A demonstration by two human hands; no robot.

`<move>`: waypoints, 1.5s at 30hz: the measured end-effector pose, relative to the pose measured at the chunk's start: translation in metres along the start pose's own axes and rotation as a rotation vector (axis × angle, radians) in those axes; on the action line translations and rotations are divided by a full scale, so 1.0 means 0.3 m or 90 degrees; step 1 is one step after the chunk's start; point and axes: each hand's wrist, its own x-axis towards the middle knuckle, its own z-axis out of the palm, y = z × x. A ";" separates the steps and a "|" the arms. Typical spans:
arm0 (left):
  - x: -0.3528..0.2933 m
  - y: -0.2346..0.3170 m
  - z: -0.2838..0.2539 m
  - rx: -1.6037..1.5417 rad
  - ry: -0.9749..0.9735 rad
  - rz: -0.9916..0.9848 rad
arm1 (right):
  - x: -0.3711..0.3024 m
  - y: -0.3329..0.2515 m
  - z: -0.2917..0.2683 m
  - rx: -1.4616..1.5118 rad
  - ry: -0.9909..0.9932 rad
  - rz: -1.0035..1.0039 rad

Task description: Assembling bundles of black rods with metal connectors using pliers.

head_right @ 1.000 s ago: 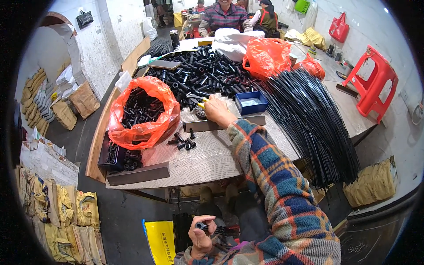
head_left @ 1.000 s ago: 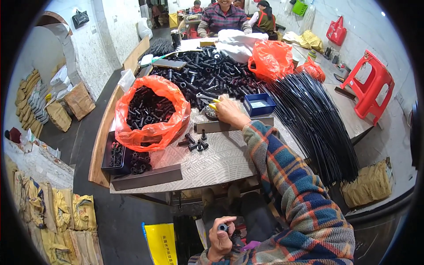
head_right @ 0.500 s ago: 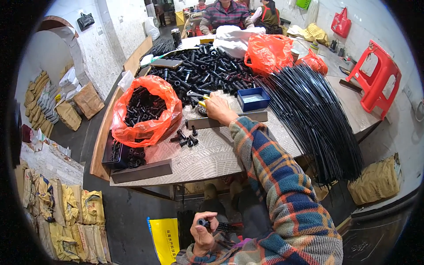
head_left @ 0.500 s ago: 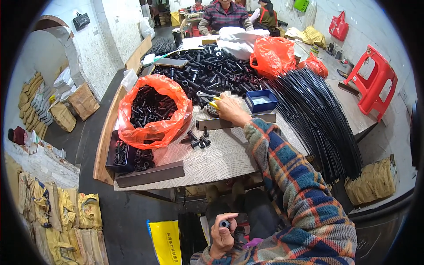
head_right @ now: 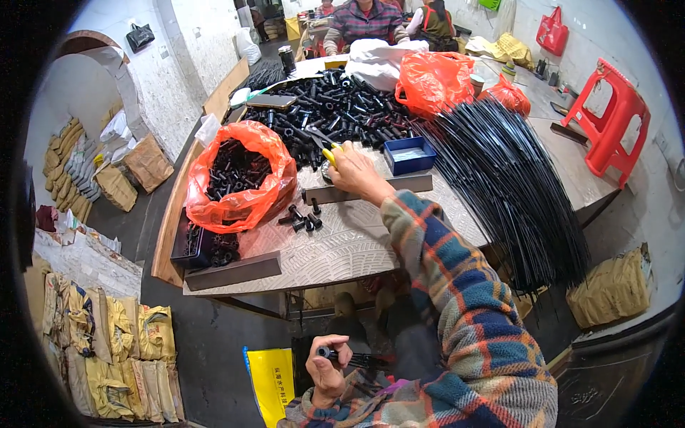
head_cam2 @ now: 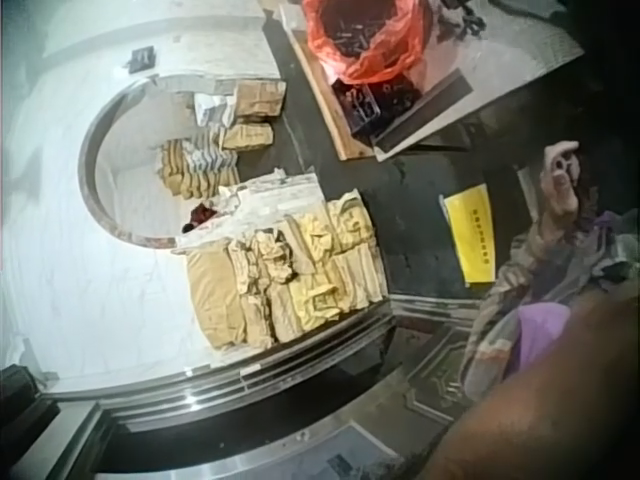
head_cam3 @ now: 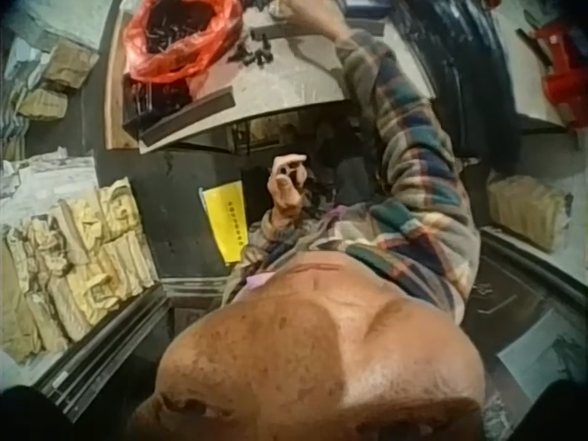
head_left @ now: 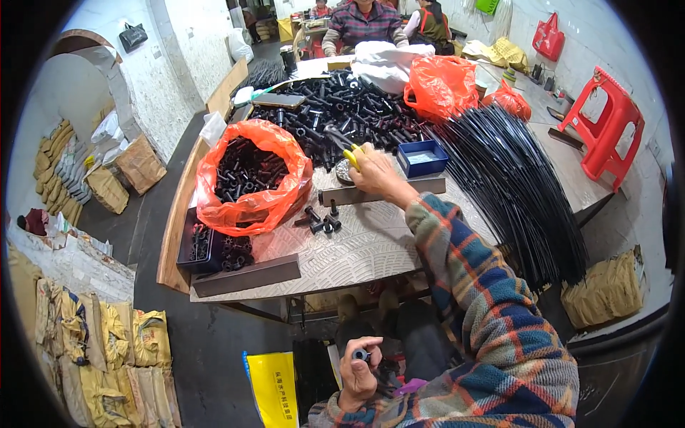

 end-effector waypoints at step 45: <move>-0.104 0.045 0.136 0.030 -0.026 0.095 | -0.852 -0.390 -0.553 0.463 0.065 -0.117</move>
